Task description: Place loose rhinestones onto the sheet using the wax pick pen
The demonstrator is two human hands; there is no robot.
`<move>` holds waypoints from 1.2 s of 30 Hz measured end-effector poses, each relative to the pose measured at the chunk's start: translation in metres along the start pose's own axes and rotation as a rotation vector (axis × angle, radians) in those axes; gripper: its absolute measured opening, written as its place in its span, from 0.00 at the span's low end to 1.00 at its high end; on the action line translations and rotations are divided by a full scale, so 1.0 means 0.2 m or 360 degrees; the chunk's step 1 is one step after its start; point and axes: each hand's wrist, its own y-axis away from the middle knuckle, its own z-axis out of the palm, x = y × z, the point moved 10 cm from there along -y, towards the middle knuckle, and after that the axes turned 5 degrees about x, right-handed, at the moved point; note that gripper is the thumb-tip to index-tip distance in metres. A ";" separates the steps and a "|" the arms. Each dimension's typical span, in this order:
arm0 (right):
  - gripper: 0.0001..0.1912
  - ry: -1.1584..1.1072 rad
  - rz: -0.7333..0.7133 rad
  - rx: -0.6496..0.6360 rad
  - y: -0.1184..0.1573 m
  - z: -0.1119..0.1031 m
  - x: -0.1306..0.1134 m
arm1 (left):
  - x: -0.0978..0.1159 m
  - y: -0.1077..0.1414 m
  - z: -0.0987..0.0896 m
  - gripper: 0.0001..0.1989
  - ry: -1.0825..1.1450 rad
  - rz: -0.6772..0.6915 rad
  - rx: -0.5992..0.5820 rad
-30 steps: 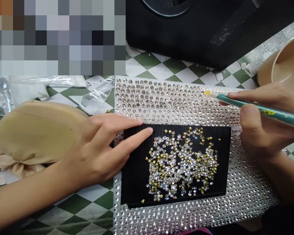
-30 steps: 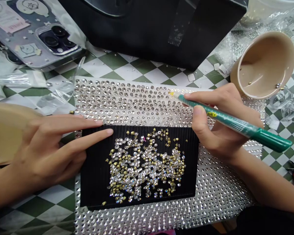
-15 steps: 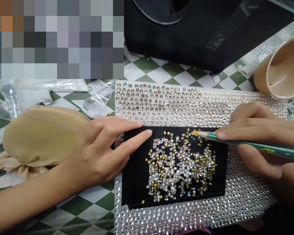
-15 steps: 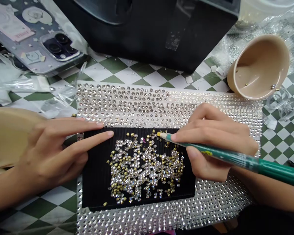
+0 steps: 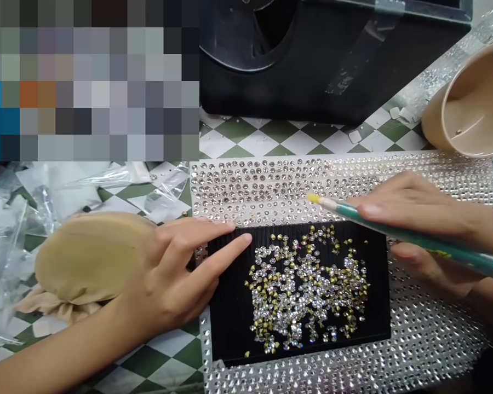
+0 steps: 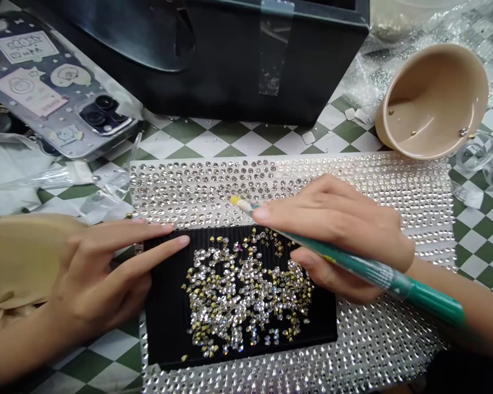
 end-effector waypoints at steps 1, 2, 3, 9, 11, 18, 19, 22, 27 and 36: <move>0.19 -0.0008 -0.0038 -0.0033 0.00 0.02 -0.01 | 0.00 0.00 0.00 0.29 -0.0002 0.0003 0.0007; 0.18 -0.0011 -0.0052 -0.0063 0.00 0.03 -0.01 | 0.00 0.00 0.00 0.29 -0.0007 0.0003 0.0020; 0.16 -0.0013 -0.0039 -0.0082 0.00 0.04 -0.01 | 0.00 0.01 -0.01 0.29 -0.0011 0.0001 0.0036; 0.11 -0.0085 -0.0006 0.0051 -0.01 0.02 0.01 | 0.00 0.01 0.00 0.33 -0.0005 0.0017 0.0035; 0.12 -0.0049 0.0018 0.0068 -0.01 0.02 0.02 | 0.01 0.01 0.00 0.34 -0.0011 0.0033 0.0035; 0.14 -0.0129 0.0051 0.0079 0.01 0.05 0.02 | 0.00 0.00 0.01 0.36 -0.0047 0.0070 -0.0059; 0.14 -0.0138 0.0055 0.0085 0.01 0.05 0.01 | 0.01 0.00 0.01 0.36 -0.0043 0.0096 -0.0065; 0.14 -0.0145 0.0007 0.0050 0.00 0.05 -0.02 | 0.01 -0.01 0.00 0.37 -0.0028 0.0083 -0.0041; 0.09 -0.0137 -0.0086 -0.0032 -0.01 0.07 -0.05 | 0.01 -0.01 0.01 0.37 -0.0043 0.0041 -0.0051; 0.09 -0.0074 -0.0138 -0.0118 -0.01 0.09 -0.06 | 0.01 -0.01 0.00 0.38 -0.0052 0.0071 -0.0020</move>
